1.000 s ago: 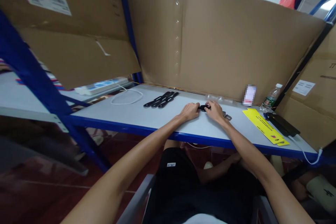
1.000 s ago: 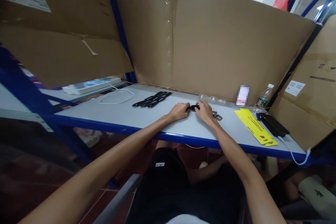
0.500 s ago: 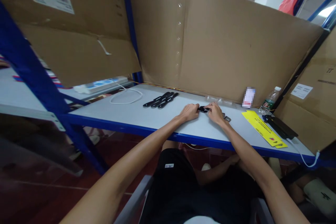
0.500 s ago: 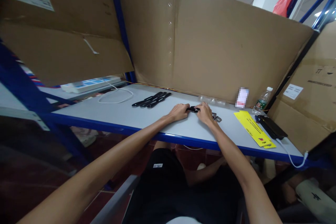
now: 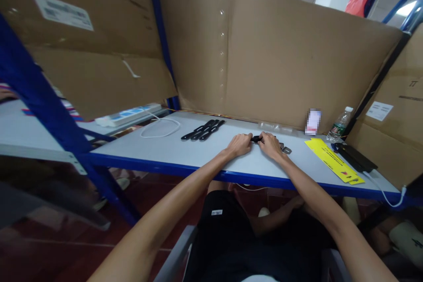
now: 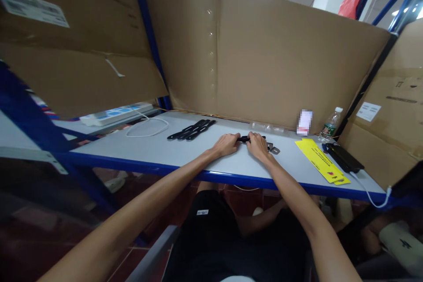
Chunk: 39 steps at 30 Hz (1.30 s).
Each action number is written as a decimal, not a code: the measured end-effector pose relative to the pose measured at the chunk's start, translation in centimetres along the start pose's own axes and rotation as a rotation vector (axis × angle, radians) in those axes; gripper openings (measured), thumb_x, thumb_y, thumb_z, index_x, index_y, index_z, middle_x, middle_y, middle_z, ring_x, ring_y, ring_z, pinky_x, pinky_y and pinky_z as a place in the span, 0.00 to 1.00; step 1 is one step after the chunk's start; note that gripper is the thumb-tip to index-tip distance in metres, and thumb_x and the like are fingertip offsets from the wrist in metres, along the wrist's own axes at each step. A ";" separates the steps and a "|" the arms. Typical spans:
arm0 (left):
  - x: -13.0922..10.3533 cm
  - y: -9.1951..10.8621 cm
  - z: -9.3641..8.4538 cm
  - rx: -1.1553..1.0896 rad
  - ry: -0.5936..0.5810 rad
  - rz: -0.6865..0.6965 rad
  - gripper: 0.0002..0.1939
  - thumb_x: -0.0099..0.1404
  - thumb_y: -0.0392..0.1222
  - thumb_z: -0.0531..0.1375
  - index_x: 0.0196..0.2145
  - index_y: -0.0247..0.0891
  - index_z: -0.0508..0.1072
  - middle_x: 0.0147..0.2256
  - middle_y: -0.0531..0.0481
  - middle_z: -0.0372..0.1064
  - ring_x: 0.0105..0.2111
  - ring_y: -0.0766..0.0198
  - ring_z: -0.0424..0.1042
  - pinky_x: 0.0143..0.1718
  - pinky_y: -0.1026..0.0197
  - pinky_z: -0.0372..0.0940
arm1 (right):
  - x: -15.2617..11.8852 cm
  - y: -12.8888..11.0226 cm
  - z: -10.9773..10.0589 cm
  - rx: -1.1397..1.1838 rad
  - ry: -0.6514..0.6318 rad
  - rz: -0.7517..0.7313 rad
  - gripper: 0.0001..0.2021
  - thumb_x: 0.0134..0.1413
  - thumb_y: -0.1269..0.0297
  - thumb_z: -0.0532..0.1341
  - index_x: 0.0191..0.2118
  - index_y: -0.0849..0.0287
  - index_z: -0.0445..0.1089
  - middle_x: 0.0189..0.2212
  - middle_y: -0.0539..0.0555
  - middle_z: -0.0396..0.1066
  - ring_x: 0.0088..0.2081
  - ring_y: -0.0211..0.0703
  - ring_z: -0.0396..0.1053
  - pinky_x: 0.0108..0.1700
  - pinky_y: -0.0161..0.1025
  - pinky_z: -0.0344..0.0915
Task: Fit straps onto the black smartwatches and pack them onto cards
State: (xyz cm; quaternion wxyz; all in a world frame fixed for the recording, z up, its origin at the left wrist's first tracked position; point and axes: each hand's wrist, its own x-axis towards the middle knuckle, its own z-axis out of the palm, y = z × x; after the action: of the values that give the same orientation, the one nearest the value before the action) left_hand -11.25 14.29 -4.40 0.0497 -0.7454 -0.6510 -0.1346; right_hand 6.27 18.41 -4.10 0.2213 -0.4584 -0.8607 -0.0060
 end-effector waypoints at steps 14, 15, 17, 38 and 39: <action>-0.4 0.3 0.0 0.074 0.006 -0.094 0.16 0.70 0.37 0.52 0.54 0.38 0.69 0.46 0.36 0.77 0.47 0.47 0.76 0.45 0.53 0.64 | -0.3 0.0 -0.2 -0.002 -0.039 0.026 0.10 0.60 0.70 0.60 0.44 0.59 0.78 0.46 0.65 0.77 0.49 0.54 0.74 0.48 0.41 0.64; -0.4 0.4 -0.1 0.080 0.005 -0.099 0.16 0.70 0.37 0.52 0.54 0.38 0.70 0.46 0.36 0.77 0.47 0.47 0.76 0.45 0.53 0.64 | -0.4 0.1 -0.2 -0.003 -0.041 0.026 0.10 0.60 0.70 0.60 0.43 0.60 0.78 0.46 0.65 0.77 0.48 0.55 0.74 0.47 0.41 0.64; -0.5 0.5 -0.2 0.085 0.001 -0.104 0.15 0.70 0.37 0.52 0.53 0.38 0.70 0.47 0.36 0.77 0.47 0.48 0.76 0.44 0.54 0.64 | -0.3 0.3 -0.2 0.006 -0.050 0.026 0.10 0.58 0.70 0.60 0.42 0.60 0.79 0.43 0.65 0.78 0.45 0.55 0.75 0.45 0.41 0.64; -1.0 -3.0 -0.4 0.085 0.057 -0.437 0.23 0.67 0.33 0.51 0.59 0.30 0.68 0.47 0.30 0.76 0.50 0.46 0.76 0.46 0.53 0.66 | 1.3 12.2 -0.4 0.050 0.073 0.312 0.14 0.54 0.78 0.59 0.39 0.62 0.81 0.39 0.61 0.81 0.44 0.48 0.77 0.45 0.36 0.65; -1.4 -3.8 -0.6 0.101 0.054 -0.463 0.24 0.67 0.32 0.51 0.60 0.30 0.68 0.47 0.29 0.76 0.50 0.46 0.76 0.46 0.52 0.66 | 1.2 12.2 -0.2 0.054 0.070 0.308 0.14 0.54 0.78 0.59 0.38 0.61 0.81 0.39 0.60 0.80 0.44 0.48 0.77 0.44 0.36 0.64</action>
State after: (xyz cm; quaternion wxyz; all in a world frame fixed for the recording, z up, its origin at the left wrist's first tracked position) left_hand -15.28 13.31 -4.55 0.0719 -0.5689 -0.8090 -0.1294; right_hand 15.45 26.44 -5.78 0.2615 -0.5783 -0.7719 0.0353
